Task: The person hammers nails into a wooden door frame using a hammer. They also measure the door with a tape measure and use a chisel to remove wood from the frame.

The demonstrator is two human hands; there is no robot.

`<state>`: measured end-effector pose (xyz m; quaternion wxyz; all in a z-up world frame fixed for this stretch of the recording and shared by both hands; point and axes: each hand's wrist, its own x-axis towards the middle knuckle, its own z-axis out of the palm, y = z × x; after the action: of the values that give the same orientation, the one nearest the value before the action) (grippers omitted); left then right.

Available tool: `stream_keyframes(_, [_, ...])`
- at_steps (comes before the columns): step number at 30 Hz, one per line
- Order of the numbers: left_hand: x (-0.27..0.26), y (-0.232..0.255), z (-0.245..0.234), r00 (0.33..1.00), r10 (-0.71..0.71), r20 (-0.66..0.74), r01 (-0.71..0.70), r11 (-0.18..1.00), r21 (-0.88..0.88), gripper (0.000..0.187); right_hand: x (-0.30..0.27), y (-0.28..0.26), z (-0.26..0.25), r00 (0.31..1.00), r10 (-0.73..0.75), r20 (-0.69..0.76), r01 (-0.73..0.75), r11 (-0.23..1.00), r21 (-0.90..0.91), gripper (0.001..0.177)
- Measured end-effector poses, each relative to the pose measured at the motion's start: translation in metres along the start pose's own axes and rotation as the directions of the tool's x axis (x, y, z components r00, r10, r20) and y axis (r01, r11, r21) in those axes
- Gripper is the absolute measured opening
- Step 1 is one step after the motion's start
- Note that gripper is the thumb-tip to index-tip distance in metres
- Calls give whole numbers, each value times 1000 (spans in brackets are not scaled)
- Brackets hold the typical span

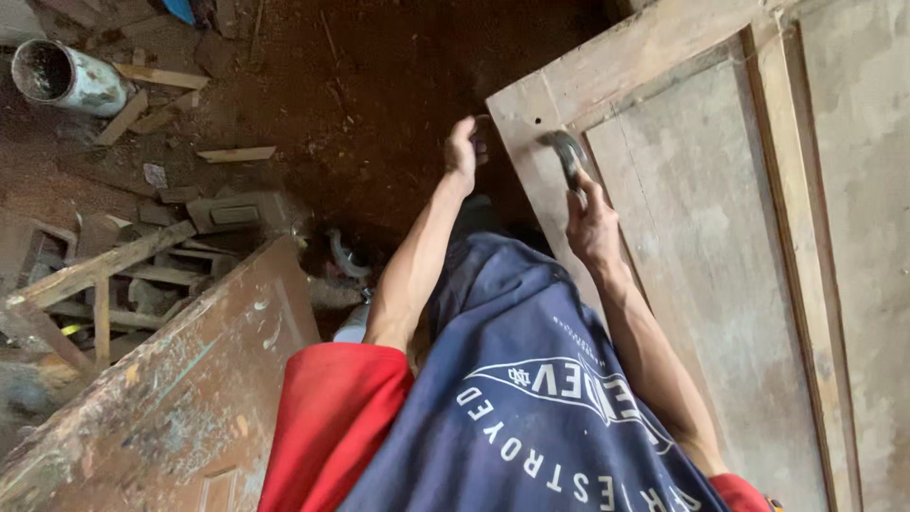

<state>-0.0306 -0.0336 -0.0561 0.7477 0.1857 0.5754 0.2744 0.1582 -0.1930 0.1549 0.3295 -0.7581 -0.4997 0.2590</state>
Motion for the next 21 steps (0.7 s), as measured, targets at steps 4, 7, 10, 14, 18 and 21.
stream_keyframes(4, [-27,11,-29,998,53,14,-55,992,118,73,-26,13,-18,993,116,-9,-116,993,-36,32])
stream_keyframes(7, [-65,31,-39,998,-6,66,5,1000,5,72,-43,19,-17,994,-34,-103,28,998,-59,31])
stream_keyframes(10, [-97,59,-33,992,-11,128,21,996,-82,68,-50,21,-9,991,76,-107,-78,997,-21,32])
stream_keyframes(14, [-120,87,-9,979,72,191,-58,996,-73,62,-52,20,-4,986,109,-124,-114,993,-29,31])
stream_keyframes(18, [-122,97,12,946,195,259,-229,968,106,66,-52,15,-7,980,175,-93,-178,984,-21,32])
stream_keyframes(21, [-114,96,27,901,309,306,-384,895,226,67,-51,13,-8,980,176,-97,-178,984,-12,32])
